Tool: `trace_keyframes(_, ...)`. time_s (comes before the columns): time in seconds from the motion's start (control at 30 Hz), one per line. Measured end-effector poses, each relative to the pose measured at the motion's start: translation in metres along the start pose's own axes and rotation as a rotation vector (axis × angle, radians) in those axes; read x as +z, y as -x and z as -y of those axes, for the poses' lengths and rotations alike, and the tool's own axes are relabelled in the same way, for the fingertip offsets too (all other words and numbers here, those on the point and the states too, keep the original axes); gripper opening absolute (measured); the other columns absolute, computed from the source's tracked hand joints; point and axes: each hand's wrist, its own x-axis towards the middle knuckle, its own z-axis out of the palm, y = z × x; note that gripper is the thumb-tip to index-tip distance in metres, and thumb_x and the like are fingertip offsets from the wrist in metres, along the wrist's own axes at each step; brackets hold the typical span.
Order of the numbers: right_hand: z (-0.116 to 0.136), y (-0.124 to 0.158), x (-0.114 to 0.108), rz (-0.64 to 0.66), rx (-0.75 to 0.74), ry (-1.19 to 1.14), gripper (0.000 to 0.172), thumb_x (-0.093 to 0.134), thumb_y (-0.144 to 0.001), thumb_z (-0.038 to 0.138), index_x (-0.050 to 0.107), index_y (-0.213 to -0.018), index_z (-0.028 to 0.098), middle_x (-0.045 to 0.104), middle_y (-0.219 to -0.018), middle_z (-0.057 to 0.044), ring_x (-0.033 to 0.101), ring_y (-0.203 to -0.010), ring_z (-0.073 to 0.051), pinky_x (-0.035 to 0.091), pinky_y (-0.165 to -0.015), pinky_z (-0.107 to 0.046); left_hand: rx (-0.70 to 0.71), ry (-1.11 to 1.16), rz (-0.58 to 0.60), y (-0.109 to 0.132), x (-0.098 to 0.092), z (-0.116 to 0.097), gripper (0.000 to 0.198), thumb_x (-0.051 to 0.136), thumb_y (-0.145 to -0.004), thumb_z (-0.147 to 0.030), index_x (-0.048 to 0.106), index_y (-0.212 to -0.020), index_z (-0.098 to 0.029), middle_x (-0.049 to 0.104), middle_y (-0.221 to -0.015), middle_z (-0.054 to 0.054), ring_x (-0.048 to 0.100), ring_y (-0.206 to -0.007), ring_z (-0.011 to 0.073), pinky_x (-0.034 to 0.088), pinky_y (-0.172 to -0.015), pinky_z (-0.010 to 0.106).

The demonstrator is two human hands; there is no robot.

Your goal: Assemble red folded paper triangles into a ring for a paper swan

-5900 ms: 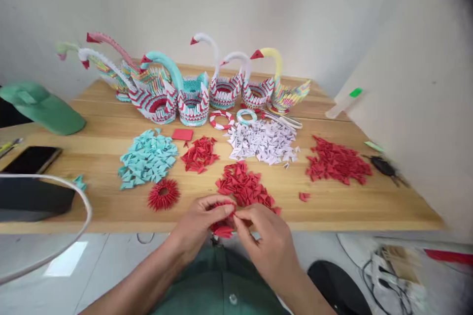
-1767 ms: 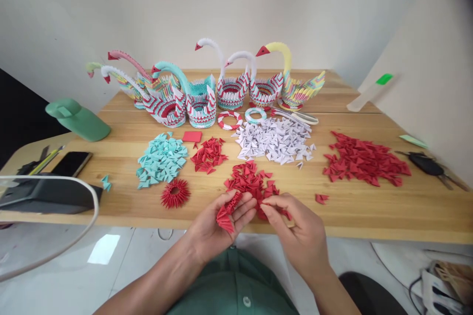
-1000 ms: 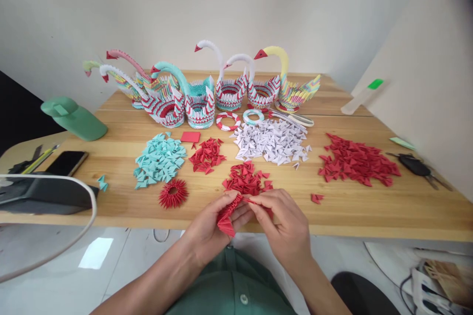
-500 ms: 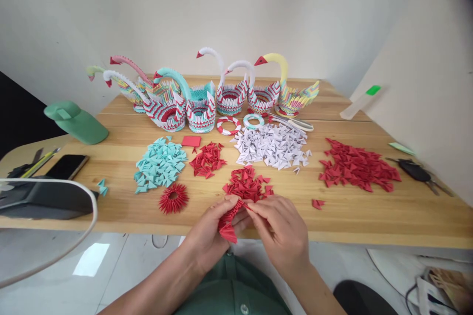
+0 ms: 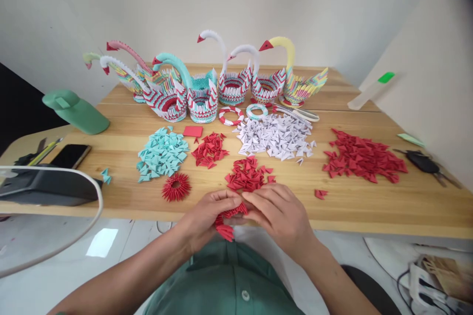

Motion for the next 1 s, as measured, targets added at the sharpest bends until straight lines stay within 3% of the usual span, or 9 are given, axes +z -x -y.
trace_keyframes(0.17,-0.001,0.0,0.002,0.045,-0.051,-0.031,0.017,0.065,-0.093,0.02,0.066,-0.109,0.015,0.075,-0.093,-0.007,0.065,-0.086,-0.021,0.052,-0.08,-0.038,-0.037,-0.018,-0.022,0.002,-0.004,0.0,0.034,0.093,-0.059,-0.03,0.071,-0.075,-0.01,0.067,-0.071,0.004,0.061,-0.065,0.0115,0.047,-0.063,0.02)
trace_keyframes(0.53,0.004,0.002,0.003,0.045,-0.005,-0.034,0.016,0.06,-0.096,0.021,0.068,-0.109,0.016,0.075,-0.088,-0.007,0.065,-0.084,-0.021,0.051,-0.076,-0.037,-0.019,-0.111,-0.017,0.004,0.001,-0.002,0.034,0.093,-0.06,-0.033,0.073,-0.076,-0.01,0.07,-0.073,0.005,0.066,-0.069,0.0145,0.054,-0.072,0.025)
trace_keyframes(0.7,0.002,0.005,0.003,0.053,0.009,-0.02,0.019,0.06,-0.096,0.022,0.068,-0.113,0.017,0.075,-0.089,-0.007,0.065,-0.083,-0.021,0.051,-0.076,-0.037,-0.053,-0.108,0.072,0.003,0.0,-0.006,0.031,0.089,-0.067,-0.033,0.076,-0.084,-0.01,0.074,-0.08,0.01,0.072,-0.077,0.0216,0.056,-0.083,0.034)
trace_keyframes(0.87,0.002,0.006,0.001,0.039,0.013,-0.006,0.018,0.063,-0.094,0.023,0.068,-0.11,0.018,0.075,-0.087,-0.006,0.065,-0.08,-0.02,0.051,-0.074,-0.037,-0.076,-0.064,0.153,0.003,-0.006,-0.01,0.035,0.086,-0.07,-0.031,0.076,-0.095,-0.008,0.075,-0.083,0.015,0.074,-0.081,0.0274,0.058,-0.077,0.036)
trace_keyframes(1.0,0.002,0.006,0.0,0.045,0.018,-0.011,0.02,0.065,-0.093,0.023,0.069,-0.111,0.017,0.074,-0.09,-0.007,0.065,-0.083,-0.021,0.052,-0.076,-0.038,-0.12,-0.074,0.178,0.004,-0.009,-0.012,0.035,0.084,-0.073,-0.029,0.075,-0.101,-0.009,0.076,-0.089,0.015,0.075,-0.083,0.0275,0.059,-0.07,0.033)
